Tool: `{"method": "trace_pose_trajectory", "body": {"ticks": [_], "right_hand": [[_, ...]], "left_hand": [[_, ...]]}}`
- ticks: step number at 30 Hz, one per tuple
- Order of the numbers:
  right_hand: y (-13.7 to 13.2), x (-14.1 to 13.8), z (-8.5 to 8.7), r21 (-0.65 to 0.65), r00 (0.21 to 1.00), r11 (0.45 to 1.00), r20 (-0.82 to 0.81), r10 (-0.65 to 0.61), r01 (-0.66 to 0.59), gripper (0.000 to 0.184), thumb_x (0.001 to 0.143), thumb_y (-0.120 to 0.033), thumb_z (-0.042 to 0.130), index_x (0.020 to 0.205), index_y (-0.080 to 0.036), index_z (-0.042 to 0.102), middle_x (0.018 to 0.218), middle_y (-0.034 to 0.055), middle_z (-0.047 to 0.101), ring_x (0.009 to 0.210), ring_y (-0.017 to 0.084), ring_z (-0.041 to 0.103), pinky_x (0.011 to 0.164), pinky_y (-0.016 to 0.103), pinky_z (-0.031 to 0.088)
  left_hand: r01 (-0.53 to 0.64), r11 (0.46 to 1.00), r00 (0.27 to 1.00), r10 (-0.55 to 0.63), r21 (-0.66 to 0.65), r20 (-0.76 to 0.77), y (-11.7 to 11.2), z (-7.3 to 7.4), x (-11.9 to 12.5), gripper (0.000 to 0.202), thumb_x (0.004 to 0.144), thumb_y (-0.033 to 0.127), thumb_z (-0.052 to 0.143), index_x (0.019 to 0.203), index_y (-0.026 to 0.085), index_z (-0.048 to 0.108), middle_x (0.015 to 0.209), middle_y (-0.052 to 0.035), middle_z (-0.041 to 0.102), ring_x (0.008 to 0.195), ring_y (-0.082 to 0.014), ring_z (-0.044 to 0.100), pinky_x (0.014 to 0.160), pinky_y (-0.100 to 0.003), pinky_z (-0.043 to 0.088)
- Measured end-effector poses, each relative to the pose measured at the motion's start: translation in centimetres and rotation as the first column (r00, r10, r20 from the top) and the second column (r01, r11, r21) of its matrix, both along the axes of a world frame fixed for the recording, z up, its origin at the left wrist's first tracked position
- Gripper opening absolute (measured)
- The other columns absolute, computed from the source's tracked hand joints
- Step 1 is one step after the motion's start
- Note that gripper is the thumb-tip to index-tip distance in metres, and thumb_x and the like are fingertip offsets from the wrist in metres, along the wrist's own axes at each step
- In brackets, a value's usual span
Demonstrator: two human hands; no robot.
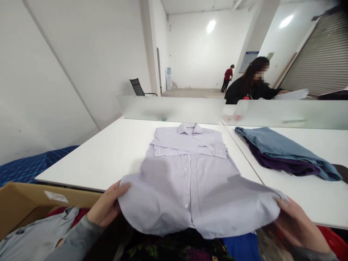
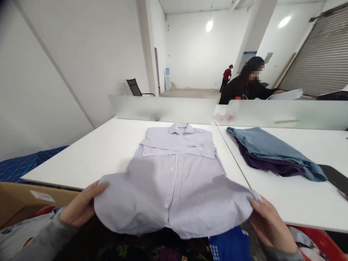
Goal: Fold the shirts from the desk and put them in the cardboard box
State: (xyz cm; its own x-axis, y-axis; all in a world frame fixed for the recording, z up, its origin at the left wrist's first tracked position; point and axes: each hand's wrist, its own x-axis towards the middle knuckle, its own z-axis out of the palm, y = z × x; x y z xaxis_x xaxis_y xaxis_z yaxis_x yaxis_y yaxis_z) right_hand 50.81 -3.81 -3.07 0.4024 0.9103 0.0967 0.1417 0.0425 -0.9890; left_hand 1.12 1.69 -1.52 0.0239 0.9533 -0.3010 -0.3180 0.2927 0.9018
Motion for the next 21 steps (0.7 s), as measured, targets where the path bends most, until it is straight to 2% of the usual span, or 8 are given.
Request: {"method": "trace_pose_trajectory", "body": {"ticks": [4,7,9,12,15,18,20,21], "right_hand": [[10.1,-1.3,6.2,0.139,0.962,0.987,-0.247,0.118,-0.085,0.024,0.071,-0.047,0.069,0.078,-0.026,0.061,0.074,0.0025,0.064,0.062,0.017,0.059,0.056,0.029,0.049],[19.0,-1.4,9.0,0.180,0.935,0.976,-0.310,0.174,-0.122,0.018,0.078,-0.038,0.065,0.072,-0.025,0.055,0.068,-0.0022,0.059,0.060,0.011,0.055,0.060,0.025,0.046],[24.6,-1.2,9.3,0.138,0.936,0.985,-0.321,0.146,-0.106,0.017,0.082,-0.036,0.059,0.074,-0.022,0.055,0.072,-0.0011,0.061,0.065,0.011,0.061,0.064,0.026,0.046],[31.1,-0.9,7.5,0.070,0.950,0.995,-0.300,0.089,-0.071,0.018,0.081,-0.034,0.061,0.079,-0.016,0.057,0.080,0.0042,0.065,0.072,0.016,0.067,0.065,0.029,0.048],[33.6,-0.4,4.6,0.031,0.963,0.999,-0.269,0.015,-0.006,0.024,0.072,-0.033,0.071,0.080,-0.014,0.058,0.087,0.0076,0.067,0.074,0.018,0.067,0.063,0.029,0.050],[31.5,0.4,1.8,0.093,0.998,0.994,-0.013,0.054,-0.053,0.033,0.072,-0.041,0.071,0.089,-0.015,0.064,0.095,0.0091,0.069,0.088,0.022,0.066,0.071,0.031,0.052],[28.4,0.7,0.3,0.101,0.916,0.969,0.359,0.177,-0.227,0.041,0.073,-0.046,0.069,0.101,-0.016,0.068,0.106,0.0109,0.069,0.101,0.026,0.063,0.085,0.037,0.052],[26.8,0.7,-0.4,0.059,0.796,0.942,0.553,0.245,-0.331,0.046,0.073,-0.045,0.068,0.109,-0.016,0.068,0.115,0.0117,0.068,0.109,0.028,0.060,0.093,0.041,0.049]], "left_hand": [[-0.048,0.967,0.992,0.016,0.252,0.128,9.3,3.8,2.1,0.022,0.074,0.029,0.073,0.087,0.013,0.066,0.085,-0.0053,0.070,0.074,-0.0169,0.065,0.064,-0.024,0.052],[-0.070,0.947,0.984,0.014,0.314,0.177,18.5,5.5,4.5,0.012,0.084,0.022,0.057,0.087,0.011,0.061,0.088,-0.0096,0.068,0.081,-0.0186,0.066,0.071,-0.028,0.054],[-0.149,0.942,0.988,0.130,0.299,0.081,24.4,5.8,6.1,0.013,0.089,0.018,0.044,0.087,0.012,0.055,0.088,-0.0110,0.066,0.084,-0.0175,0.067,0.077,-0.031,0.055],[-0.185,0.951,0.964,0.225,0.248,-0.143,30.5,4.7,7.8,0.014,0.091,0.024,0.045,0.081,0.015,0.049,0.084,-0.0122,0.063,0.084,-0.0193,0.068,0.079,-0.035,0.054],[-0.209,0.949,0.914,0.275,0.235,-0.299,32.0,2.3,7.7,0.016,0.080,0.027,0.061,0.077,0.018,0.048,0.082,-0.0101,0.061,0.092,-0.0244,0.066,0.082,-0.038,0.053],[-0.145,0.925,0.841,0.301,0.350,-0.448,29.3,-0.4,6.0,0.016,0.073,0.026,0.066,0.081,0.019,0.054,0.095,-0.0084,0.064,0.109,-0.0254,0.059,0.097,-0.039,0.045],[0.181,0.841,0.712,0.246,0.510,-0.658,26.3,-2.2,4.7,0.025,0.073,0.028,0.065,0.095,0.019,0.060,0.113,-0.0101,0.063,0.118,-0.0261,0.054,0.106,-0.040,0.038],[0.420,0.740,0.579,0.228,0.525,-0.783,25.0,-3.0,4.2,0.034,0.073,0.028,0.064,0.106,0.018,0.060,0.123,-0.0120,0.060,0.123,-0.0273,0.050,0.109,-0.042,0.035]]}}
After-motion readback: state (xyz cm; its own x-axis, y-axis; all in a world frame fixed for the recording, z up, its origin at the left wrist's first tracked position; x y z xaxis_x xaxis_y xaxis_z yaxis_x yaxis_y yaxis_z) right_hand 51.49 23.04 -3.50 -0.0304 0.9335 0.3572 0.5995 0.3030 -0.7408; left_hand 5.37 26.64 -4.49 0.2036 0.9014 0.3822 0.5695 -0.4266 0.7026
